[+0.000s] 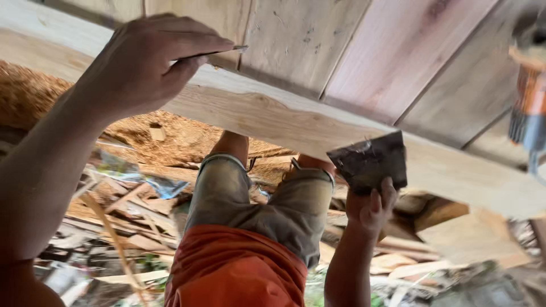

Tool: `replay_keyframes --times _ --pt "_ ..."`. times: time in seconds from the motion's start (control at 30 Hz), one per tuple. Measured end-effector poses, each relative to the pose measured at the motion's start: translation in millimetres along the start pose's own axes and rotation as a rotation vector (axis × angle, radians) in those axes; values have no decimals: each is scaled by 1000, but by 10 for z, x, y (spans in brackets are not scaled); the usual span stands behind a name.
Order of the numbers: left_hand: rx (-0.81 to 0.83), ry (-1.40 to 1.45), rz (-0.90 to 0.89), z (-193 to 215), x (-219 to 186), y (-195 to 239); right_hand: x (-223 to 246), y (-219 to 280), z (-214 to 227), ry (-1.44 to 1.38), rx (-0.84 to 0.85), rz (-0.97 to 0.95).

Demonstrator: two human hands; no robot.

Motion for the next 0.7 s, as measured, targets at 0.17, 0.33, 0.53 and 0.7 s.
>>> replay_keyframes --times 0.17,0.33,0.53,0.7 --pt "236 401 413 -118 185 97 214 152 -237 -92 -1 25" --pt "193 -373 -129 -409 -216 -115 804 146 -171 -13 -22 -106" --pt "231 -970 -691 -695 -365 -617 1698 55 -320 93 -68 -307" --pt "221 -1047 -1006 -639 -266 -623 2786 -202 -737 293 -138 -540"
Point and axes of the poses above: each hand's wrist, its own y-axis away from the middle knuckle, its own z-axis out of the back of the hand, x = y × z, the point moved 8 cm from there along -y, towards the middle knuckle, and after that the axes turned 14 degrees about z, right-handed, at the moved point
